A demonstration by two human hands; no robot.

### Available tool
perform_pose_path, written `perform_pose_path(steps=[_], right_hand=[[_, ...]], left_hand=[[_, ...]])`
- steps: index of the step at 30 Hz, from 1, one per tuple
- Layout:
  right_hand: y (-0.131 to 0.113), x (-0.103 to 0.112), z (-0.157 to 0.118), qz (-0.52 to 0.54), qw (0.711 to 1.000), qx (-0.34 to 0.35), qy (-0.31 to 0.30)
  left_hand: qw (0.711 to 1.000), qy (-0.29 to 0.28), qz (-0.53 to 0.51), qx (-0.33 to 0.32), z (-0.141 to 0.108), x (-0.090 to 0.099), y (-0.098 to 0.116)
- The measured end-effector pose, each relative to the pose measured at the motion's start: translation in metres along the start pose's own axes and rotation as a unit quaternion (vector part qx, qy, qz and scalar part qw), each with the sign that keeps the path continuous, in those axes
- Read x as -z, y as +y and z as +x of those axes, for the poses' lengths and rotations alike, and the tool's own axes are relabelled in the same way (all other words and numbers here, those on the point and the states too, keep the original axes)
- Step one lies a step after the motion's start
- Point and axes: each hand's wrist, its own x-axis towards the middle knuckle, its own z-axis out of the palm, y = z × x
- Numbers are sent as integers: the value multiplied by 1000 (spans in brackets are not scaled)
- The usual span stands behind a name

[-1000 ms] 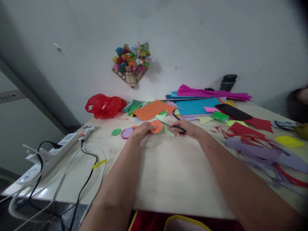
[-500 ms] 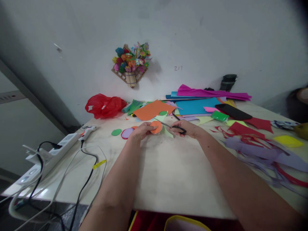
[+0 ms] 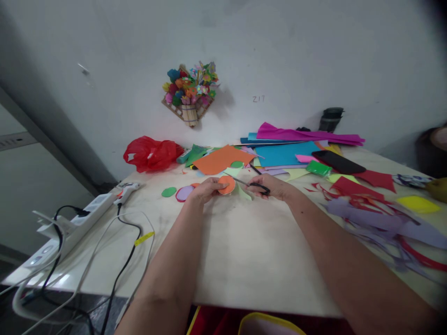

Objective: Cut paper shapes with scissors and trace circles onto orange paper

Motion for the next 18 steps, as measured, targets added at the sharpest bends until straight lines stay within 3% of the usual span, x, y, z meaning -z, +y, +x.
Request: perform_pose_path(steps=[6,12,18], right_hand=[[-4,-2,-3,-26,1000,-4,4],[-4,7,-8,-93,996,-13,11],[7,21,-6,-154,985,-11,76]], left_hand=[[1000,14,14,-9,1,0,0],[991,128,2,-27,6,2,-5],[971,232,-29,-51,13,6,-8]])
